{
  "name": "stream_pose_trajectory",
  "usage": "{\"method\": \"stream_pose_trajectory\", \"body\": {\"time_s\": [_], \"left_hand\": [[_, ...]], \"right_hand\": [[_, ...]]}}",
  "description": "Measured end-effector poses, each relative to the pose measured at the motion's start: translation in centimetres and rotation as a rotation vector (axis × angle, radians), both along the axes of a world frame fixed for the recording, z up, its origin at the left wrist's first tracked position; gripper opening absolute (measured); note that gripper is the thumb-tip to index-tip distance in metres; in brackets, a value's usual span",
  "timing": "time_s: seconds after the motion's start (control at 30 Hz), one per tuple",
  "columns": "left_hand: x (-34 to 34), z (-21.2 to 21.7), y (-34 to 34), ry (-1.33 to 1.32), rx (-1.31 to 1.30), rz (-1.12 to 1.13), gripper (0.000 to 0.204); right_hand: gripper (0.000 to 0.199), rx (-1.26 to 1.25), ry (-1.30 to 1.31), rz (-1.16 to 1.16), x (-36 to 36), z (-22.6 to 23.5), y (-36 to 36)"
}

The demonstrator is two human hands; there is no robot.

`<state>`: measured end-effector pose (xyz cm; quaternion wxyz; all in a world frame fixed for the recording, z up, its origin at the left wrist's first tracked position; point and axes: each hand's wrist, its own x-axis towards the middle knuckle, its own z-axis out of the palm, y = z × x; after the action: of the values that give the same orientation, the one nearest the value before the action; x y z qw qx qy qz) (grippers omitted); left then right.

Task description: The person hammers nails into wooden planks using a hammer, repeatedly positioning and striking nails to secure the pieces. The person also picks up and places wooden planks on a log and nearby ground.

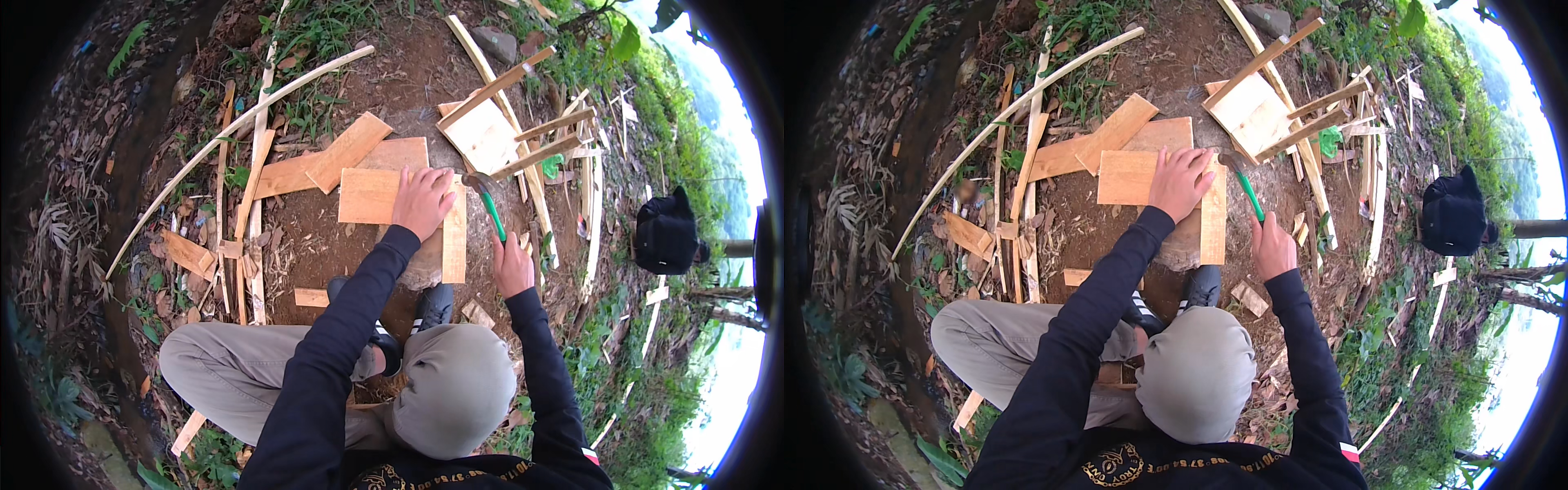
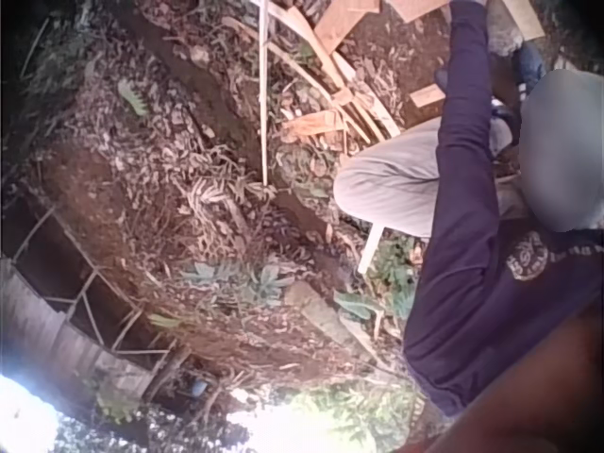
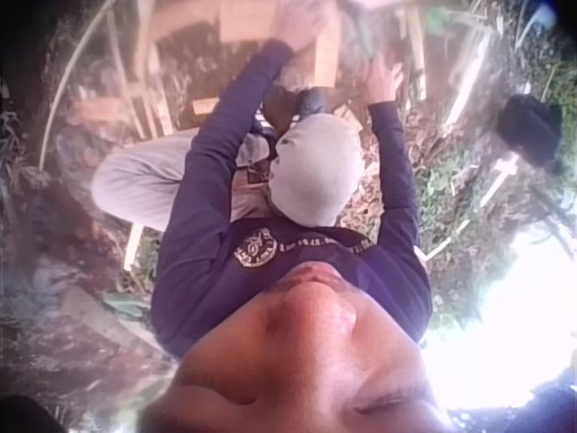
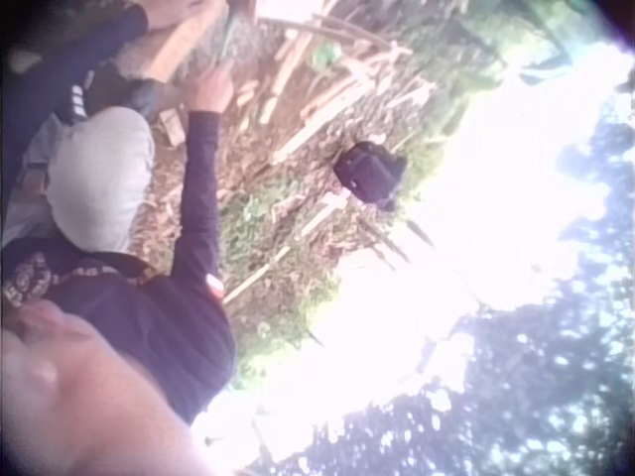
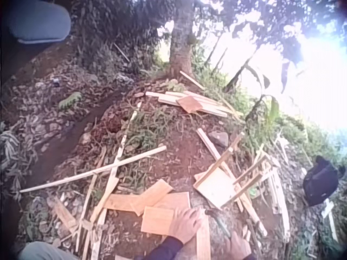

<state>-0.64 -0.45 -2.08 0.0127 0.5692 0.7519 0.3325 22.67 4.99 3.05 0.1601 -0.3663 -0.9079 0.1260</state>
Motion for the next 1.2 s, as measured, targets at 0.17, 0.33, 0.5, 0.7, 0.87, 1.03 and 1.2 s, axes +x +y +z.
{"method": "stream_pose_trajectory", "body": {"time_s": [0.17,0.33,0.5,0.7,0.87,1.03,1.2], "left_hand": [[0.0,0.1,0.2,0.002,0.001,-0.001,0.048],[-0.2,0.2,0.1,0.011,-0.007,-0.006,0.048],[0.0,0.1,0.0,0.012,0.008,-0.004,0.048],[0.0,0.1,0.2,0.005,0.017,-0.017,0.048],[0.0,0.1,0.0,0.021,0.003,0.002,0.048],[0.0,0.2,0.1,0.011,0.019,0.004,0.047],[-0.3,0.2,0.2,0.006,0.019,0.047,0.053]], "right_hand": [[0.026,0.020,-0.060,0.032,-0.1,-0.7,0.5],[0.026,0.028,-0.002,-0.042,-0.6,-0.3,0.9],[0.026,-0.068,0.024,-0.006,-0.3,-0.6,0.6],[0.027,-0.141,0.109,-0.065,-0.9,0.0,-0.1],[0.026,-0.145,-0.056,0.010,-1.5,-0.7,0.5],[0.027,-0.188,0.107,-0.047,-1.4,-0.6,-0.5],[0.028,-0.270,0.202,-0.134,-1.8,-0.9,-1.2]]}}
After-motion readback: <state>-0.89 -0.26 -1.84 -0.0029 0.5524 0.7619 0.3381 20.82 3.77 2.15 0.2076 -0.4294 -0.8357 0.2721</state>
